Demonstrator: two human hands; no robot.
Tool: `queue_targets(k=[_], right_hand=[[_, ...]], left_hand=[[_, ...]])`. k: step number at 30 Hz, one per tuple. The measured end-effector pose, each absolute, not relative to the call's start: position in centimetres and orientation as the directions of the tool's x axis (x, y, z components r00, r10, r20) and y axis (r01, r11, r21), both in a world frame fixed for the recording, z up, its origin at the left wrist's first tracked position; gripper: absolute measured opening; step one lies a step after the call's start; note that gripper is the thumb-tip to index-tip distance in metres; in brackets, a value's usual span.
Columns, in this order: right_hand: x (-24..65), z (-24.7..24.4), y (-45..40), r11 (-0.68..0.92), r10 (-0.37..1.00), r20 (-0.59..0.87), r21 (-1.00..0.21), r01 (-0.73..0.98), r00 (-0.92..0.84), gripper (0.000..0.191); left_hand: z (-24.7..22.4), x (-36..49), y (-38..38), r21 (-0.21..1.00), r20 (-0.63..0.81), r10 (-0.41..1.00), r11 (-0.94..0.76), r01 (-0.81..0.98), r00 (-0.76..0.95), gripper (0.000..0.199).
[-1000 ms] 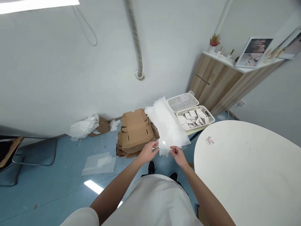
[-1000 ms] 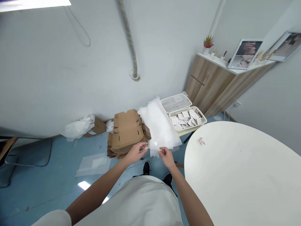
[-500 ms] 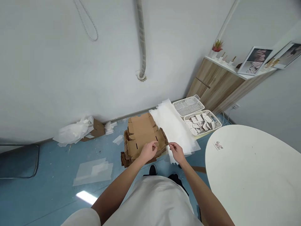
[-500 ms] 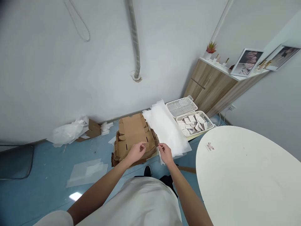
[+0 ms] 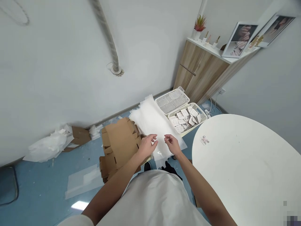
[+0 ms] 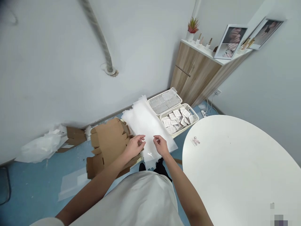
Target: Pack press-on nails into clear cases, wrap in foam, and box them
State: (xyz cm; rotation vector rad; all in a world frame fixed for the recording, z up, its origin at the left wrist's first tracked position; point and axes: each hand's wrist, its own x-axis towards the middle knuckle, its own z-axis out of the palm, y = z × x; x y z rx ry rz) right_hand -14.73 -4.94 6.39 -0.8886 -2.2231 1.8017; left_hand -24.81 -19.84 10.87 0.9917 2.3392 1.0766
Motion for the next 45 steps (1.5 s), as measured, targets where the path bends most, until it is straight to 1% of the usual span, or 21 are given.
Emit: queue_targets(k=[5,8,12,16,18,21,24,28,32,37,41,45], right_hand=[[-16.0,5.7,0.9,0.044,0.536,-0.272,-0.936,0.348,-0.799,0.037],[-17.1,5.0,4.2,0.038,0.538,-0.272,-0.938,0.345,-0.798,0.037],[-19.3,3.7,7.7,0.099,0.57,-0.248,-0.925,0.366,-0.783,0.035],[-22.1,2.8,10.3,0.217,0.578,-0.192,-0.901,0.376,-0.793,0.035],[-23.6,2.5,11.4,0.328,0.578,-0.123,-0.87,0.368,-0.806,0.036],[-26.0,2.2,12.6,0.511,0.522,-0.048,-0.782,0.357,-0.851,0.038],[-28.2,1.9,13.0,0.654,0.448,-0.083,-0.648,0.39,-0.89,0.042],[-30.1,1.5,12.4,0.783,0.386,-0.156,-0.465,0.413,-0.909,0.044],[-30.8,1.3,11.8,0.828,0.365,-0.177,-0.387,0.405,-0.914,0.035],[-31.7,1.0,12.3,0.829,0.373,-0.159,-0.386,0.405,-0.914,0.035],[-32.4,0.5,12.7,0.834,0.357,-0.14,-0.398,0.382,-0.924,0.041],[-33.3,0.5,13.1,0.854,0.315,-0.204,-0.366,0.37,-0.927,0.052]], left_hand=[[10.7,-26.4,-13.7,0.725,-0.127,0.755,0.514,0.459,-0.644,0.031],[10.2,-27.7,-10.1,0.708,-0.18,0.773,0.531,0.466,-0.608,0.034],[8.8,-29.7,-6.2,0.67,-0.22,0.772,0.564,0.482,-0.597,0.037],[7.1,-31.9,-3.4,0.653,-0.203,0.77,0.567,0.503,-0.605,0.038],[6.3,-33.1,-2.3,0.642,-0.217,0.735,0.603,0.473,-0.642,0.039],[5.6,-35.0,-1.0,0.612,-0.309,0.631,0.705,0.359,-0.711,0.043],[5.0,-36.5,0.1,0.562,-0.406,0.56,0.776,0.286,-0.722,0.045],[4.3,-37.3,1.2,0.472,-0.462,0.499,0.838,0.273,-0.733,0.047],[3.8,-37.4,1.8,0.429,-0.485,0.495,0.853,0.297,-0.721,0.049],[3.9,-37.9,2.0,0.41,-0.479,0.491,0.858,0.31,-0.728,0.052],[3.6,-38.3,2.1,0.415,-0.462,0.508,0.848,0.329,-0.727,0.052],[3.0,-38.5,2.1,0.414,-0.429,0.534,0.833,0.366,-0.729,0.053]])
